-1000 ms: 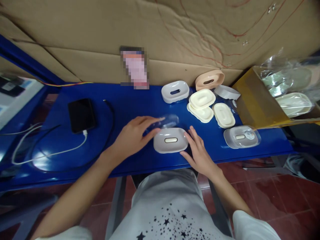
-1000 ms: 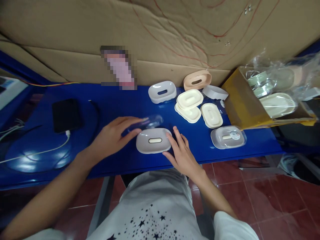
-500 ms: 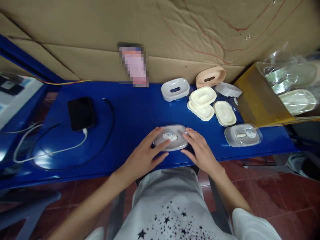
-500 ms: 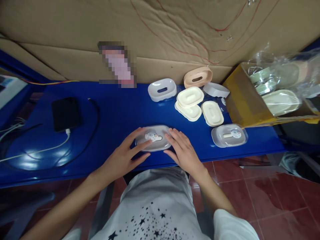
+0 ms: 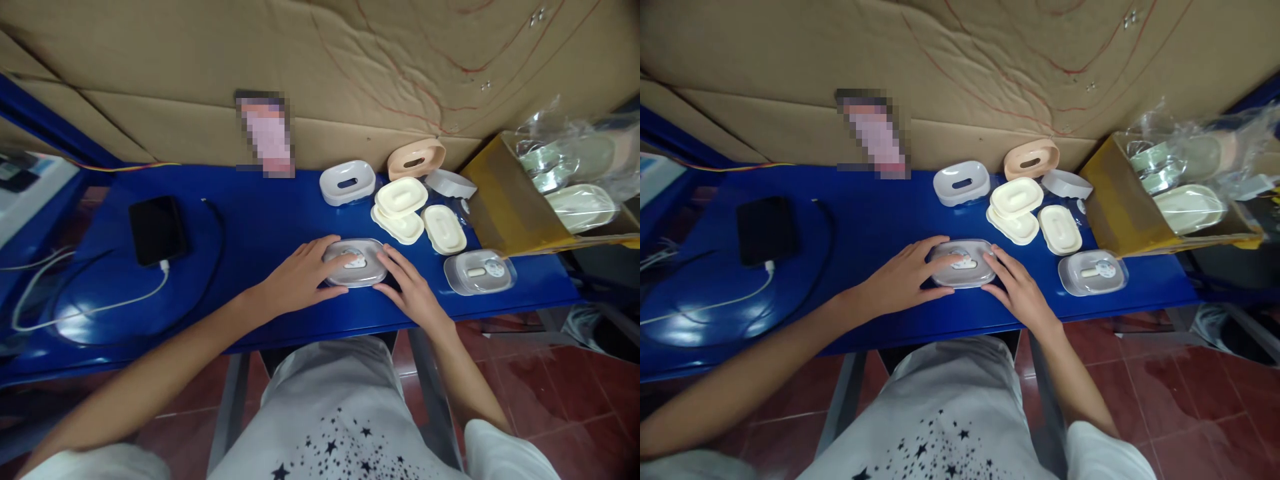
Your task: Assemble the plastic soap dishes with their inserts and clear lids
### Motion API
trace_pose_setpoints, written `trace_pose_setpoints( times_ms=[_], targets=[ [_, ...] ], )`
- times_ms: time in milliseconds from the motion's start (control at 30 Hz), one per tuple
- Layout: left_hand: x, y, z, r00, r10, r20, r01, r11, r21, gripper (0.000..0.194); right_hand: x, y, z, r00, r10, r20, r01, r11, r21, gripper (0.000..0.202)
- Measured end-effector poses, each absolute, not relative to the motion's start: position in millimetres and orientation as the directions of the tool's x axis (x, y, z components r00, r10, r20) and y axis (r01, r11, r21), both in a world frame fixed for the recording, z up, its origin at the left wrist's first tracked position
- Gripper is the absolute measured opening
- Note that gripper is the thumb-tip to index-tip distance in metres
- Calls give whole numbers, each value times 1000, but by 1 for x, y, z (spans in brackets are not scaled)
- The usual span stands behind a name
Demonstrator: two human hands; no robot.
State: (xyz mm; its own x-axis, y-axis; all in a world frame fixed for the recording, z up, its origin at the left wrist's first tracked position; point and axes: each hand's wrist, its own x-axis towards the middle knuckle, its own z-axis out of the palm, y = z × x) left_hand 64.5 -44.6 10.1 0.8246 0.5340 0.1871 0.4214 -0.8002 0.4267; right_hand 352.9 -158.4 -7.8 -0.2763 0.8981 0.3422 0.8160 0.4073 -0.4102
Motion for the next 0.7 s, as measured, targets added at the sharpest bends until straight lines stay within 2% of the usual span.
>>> trace_pose_setpoints(
  times_ms=[233, 433, 700],
  targets=[
    [68, -39, 1, 798, 545, 258, 372, -781, 501, 62, 364, -149, -1, -300, 882, 363, 808, 437, -394, 81],
    [67, -45, -6, 775, 565, 283, 310, -731, 608, 59, 359, -148, -9, -241, 904, 353, 789, 394, -471, 87],
    [70, -45, -13, 782, 527, 332, 338, -807, 484, 60, 359, -149, -10, -308, 903, 300, 792, 418, -444, 81]
  ],
)
